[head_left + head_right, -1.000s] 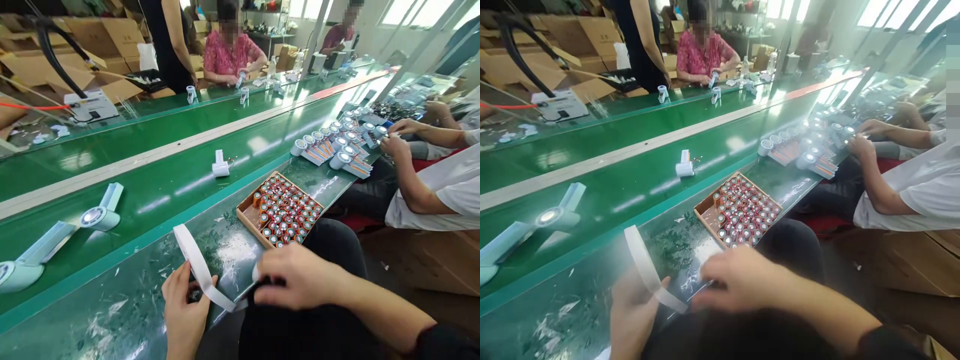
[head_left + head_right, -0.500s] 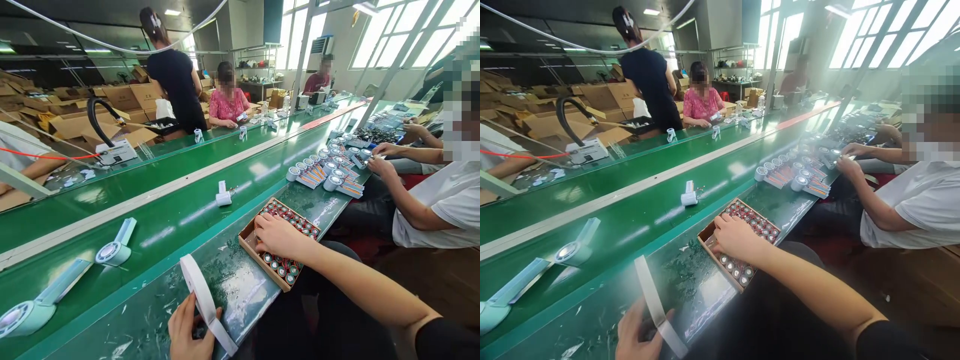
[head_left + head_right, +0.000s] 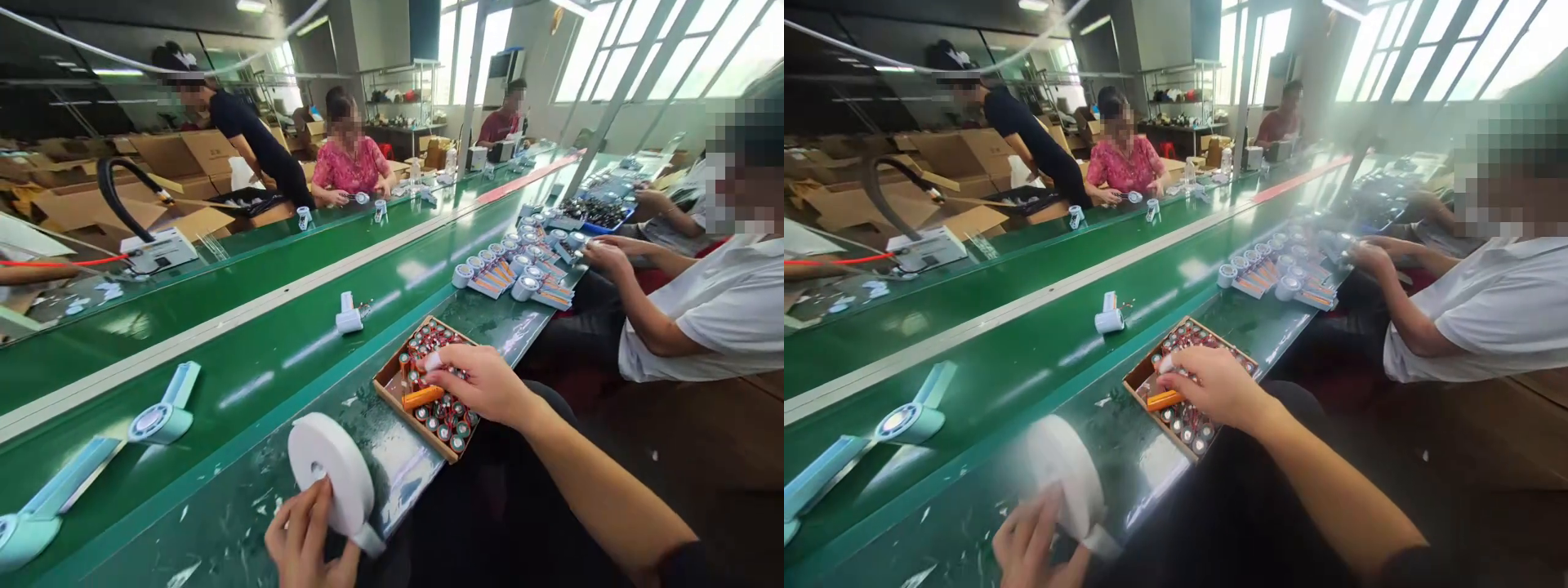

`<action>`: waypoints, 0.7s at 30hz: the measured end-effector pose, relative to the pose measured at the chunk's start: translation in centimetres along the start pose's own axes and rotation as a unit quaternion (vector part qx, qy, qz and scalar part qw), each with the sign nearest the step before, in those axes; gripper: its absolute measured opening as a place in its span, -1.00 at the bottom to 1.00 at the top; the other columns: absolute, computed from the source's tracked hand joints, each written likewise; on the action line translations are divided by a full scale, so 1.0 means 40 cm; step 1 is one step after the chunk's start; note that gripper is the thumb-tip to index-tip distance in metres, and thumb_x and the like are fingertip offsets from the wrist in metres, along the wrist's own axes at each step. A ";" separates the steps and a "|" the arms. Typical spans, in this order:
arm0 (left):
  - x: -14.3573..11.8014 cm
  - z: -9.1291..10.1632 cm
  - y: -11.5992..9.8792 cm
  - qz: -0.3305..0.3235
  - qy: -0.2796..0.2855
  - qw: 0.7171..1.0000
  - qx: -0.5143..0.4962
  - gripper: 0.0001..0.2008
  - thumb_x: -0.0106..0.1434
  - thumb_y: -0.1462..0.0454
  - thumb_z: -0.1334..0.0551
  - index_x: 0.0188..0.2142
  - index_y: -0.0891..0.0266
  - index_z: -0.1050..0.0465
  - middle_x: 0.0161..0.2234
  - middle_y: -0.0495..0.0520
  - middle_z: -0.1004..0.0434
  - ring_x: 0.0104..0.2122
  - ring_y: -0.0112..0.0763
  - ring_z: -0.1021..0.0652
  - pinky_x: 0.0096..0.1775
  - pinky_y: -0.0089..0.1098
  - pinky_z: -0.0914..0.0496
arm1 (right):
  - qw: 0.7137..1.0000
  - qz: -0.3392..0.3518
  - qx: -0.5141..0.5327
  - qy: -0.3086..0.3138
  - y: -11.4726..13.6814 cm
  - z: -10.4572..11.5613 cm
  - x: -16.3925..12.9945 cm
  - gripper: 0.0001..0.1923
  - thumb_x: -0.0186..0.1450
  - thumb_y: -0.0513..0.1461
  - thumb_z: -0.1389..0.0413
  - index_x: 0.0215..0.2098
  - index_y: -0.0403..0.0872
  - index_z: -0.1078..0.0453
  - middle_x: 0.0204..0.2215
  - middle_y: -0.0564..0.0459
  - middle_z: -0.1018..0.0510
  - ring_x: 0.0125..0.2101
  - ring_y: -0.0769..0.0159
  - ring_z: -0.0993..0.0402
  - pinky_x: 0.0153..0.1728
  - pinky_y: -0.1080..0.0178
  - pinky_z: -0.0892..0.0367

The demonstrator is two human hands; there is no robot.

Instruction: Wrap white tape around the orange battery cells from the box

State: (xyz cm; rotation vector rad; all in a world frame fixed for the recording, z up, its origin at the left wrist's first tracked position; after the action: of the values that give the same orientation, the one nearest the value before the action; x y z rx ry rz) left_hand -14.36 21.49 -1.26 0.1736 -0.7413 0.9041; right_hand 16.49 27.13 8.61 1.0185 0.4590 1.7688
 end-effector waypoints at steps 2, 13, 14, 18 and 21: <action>0.019 -0.003 -0.019 0.001 -0.002 1.000 -0.010 -0.58 0.32 0.29 -0.26 0.12 0.42 -0.32 -0.02 0.36 -0.43 0.01 -0.02 -0.37 0.10 -0.07 -0.21 | 0.991 0.030 -0.081 0.097 -0.008 -0.041 -0.011 -0.60 0.44 -0.01 -0.18 0.09 -0.11 -0.45 0.03 0.02 -0.56 0.05 0.24 -0.46 0.10 0.21 -0.29; 0.012 -0.030 -0.026 0.011 -0.004 1.000 -0.002 -0.57 0.31 0.35 -0.26 0.14 0.49 -0.33 0.00 0.40 -0.43 0.01 -0.02 -0.37 0.08 -0.08 -0.22 | 0.933 -0.004 -0.269 0.240 -0.002 -0.137 -0.048 -0.71 0.33 -0.05 -0.27 -0.13 -0.09 -0.51 -0.23 0.04 -0.56 -0.12 0.11 -0.46 -0.09 0.06 -0.34; 0.013 -0.026 -0.031 0.014 0.002 1.000 0.001 -0.57 0.30 0.38 -0.26 0.15 0.46 -0.33 0.00 0.38 -0.44 0.01 -0.03 -0.37 0.09 -0.08 -0.23 | 0.936 -0.022 -0.249 0.249 0.000 -0.132 -0.048 -0.76 0.34 -0.11 -0.25 -0.14 -0.11 -0.51 -0.25 0.02 -0.58 -0.16 0.12 -0.50 -0.11 0.07 -0.37; 0.016 -0.001 -0.055 0.024 0.029 0.999 0.010 -0.48 0.23 0.47 -0.29 0.18 0.29 -0.35 0.03 0.25 -0.47 0.05 -0.07 -0.38 0.11 -0.08 -0.23 | 0.982 -0.151 0.059 0.093 0.002 -0.062 -0.055 -0.71 0.36 -0.12 -0.21 -0.02 -0.08 -0.56 -0.23 0.01 -0.64 -0.25 0.25 -0.60 -0.18 0.24 -0.49; 0.025 0.025 -0.082 0.013 0.034 0.999 0.009 -0.45 0.24 0.50 -0.30 0.21 0.17 -0.38 0.02 0.13 -0.53 0.04 -0.13 -0.41 0.12 -0.12 -0.26 | 0.958 -0.161 0.238 0.001 0.025 -0.037 -0.080 -0.66 0.35 -0.10 -0.23 0.04 -0.04 -0.56 -0.14 0.05 -0.64 -0.21 0.38 -0.62 -0.20 0.42 -0.50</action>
State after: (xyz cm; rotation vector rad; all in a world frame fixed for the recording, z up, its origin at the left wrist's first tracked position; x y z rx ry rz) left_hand -11.98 19.67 0.68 0.1475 -0.6732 0.9370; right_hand 15.18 24.06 7.09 1.1906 1.0280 1.3937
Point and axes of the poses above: each hand's wrist, its own x-axis towards the middle knuckle, its own z-axis out of the back of the hand, y = z × x, the point moved 6 cm from there along x, towards the middle knuckle
